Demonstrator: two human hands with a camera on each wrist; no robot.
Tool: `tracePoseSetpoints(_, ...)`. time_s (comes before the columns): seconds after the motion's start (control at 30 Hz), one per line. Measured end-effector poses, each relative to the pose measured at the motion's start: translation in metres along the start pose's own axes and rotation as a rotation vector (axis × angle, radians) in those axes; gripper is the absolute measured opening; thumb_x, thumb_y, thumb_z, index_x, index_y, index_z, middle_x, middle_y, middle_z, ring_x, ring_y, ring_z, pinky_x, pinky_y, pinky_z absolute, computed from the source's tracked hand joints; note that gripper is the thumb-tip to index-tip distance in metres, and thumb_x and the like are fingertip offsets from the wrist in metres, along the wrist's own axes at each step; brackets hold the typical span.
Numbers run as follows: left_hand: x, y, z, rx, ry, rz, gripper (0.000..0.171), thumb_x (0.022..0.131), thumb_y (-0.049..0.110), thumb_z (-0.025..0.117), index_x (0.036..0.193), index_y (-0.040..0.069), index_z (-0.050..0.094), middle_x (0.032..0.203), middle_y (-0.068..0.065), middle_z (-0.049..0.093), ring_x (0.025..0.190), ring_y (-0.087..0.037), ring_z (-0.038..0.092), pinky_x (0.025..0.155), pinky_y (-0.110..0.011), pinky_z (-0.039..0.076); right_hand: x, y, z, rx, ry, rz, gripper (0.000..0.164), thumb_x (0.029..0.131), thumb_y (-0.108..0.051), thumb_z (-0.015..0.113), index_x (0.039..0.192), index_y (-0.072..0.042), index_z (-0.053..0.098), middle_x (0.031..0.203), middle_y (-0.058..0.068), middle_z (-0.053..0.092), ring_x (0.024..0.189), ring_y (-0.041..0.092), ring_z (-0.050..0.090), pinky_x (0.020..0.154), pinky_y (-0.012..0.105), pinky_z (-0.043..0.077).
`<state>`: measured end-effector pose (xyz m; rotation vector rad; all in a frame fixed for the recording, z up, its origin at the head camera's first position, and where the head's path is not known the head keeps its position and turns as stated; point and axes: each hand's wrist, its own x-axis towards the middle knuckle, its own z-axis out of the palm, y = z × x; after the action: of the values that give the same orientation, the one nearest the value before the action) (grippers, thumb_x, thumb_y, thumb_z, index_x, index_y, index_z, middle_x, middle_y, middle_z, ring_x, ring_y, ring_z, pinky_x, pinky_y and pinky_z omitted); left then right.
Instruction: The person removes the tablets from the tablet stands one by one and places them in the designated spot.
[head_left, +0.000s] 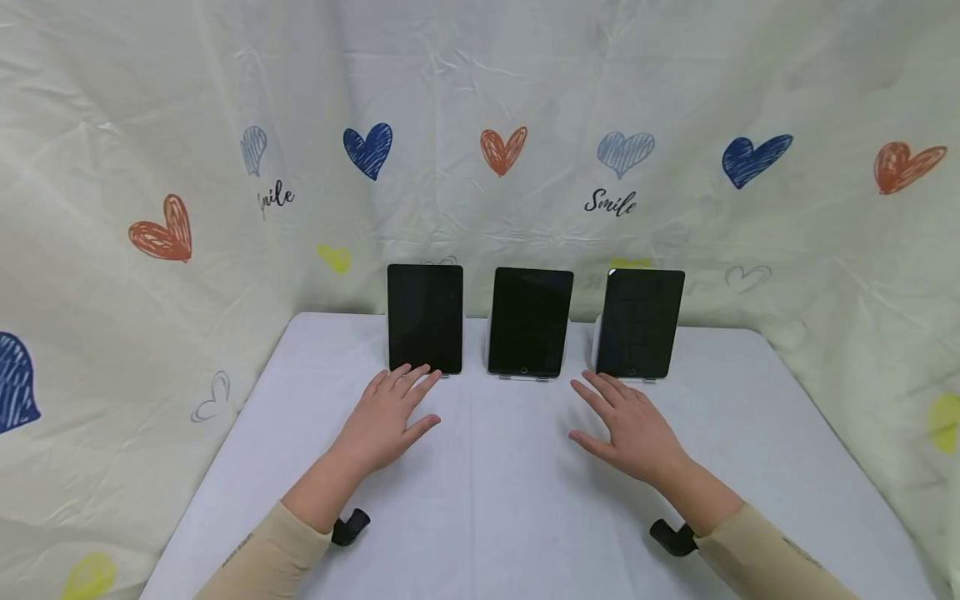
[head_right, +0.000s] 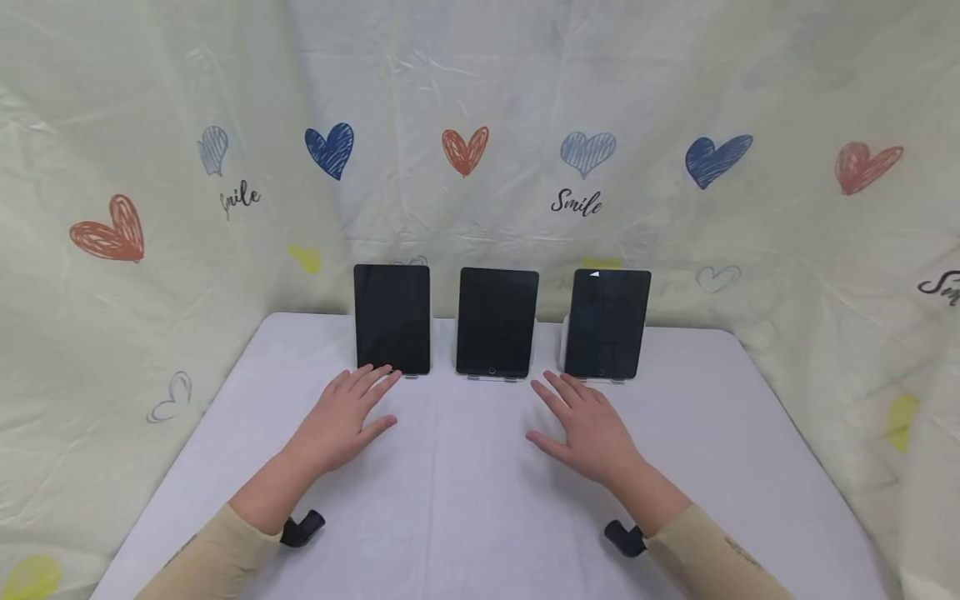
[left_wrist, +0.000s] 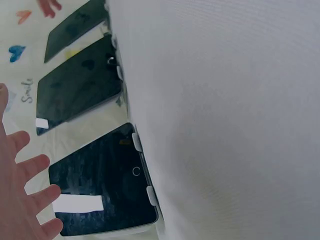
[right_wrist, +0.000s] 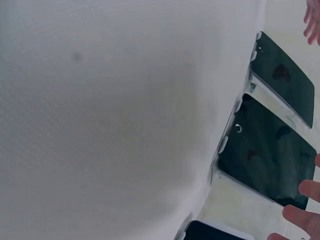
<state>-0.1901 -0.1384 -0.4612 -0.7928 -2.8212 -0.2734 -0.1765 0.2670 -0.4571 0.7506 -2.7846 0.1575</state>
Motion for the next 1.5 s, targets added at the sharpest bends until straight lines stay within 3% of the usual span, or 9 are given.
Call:
tracePoseSetpoints(0.67,0.002,-0.016,-0.001,-0.040,0.022,-0.077,0.071,0.100,0.061,0.040,0.159,0.024,0.025,0.158,-0.005,0.034,0.144,-0.032,0.029,0.116,-0.054,0.020,0.027,-0.012,0.002,0.053,-0.009,0.002,0.078,0.091,-0.060,0.060,0.153,-0.019,0.039,0.153,0.009,0.042,0.136,0.035,0.043,0.107,0.056,0.037)
tracePoseSetpoints(1.2,0.012,-0.024,-0.002,-0.053,-0.011,-0.112,0.069,0.101,0.057,0.043,0.159,0.024,0.024,0.159,-0.005,0.032,0.144,-0.031,0.029,0.115,-0.053,0.022,0.047,-0.027,0.010,0.108,-0.023,0.055,0.076,0.092,-0.064,0.054,0.152,-0.019,0.041,0.149,0.009,0.047,0.132,0.033,0.047,0.105,0.054,0.040)
tracePoseSetpoints(1.5,0.016,-0.030,0.002,-0.067,-0.018,-0.157,0.070,0.101,0.056,0.045,0.159,0.023,0.025,0.159,-0.005,0.032,0.143,-0.031,0.030,0.115,-0.054,0.022,0.061,-0.038,0.009,0.131,-0.038,0.062,0.074,0.092,-0.062,0.057,0.151,-0.019,0.044,0.145,0.010,0.051,0.129,0.033,0.051,0.104,0.054,0.042)
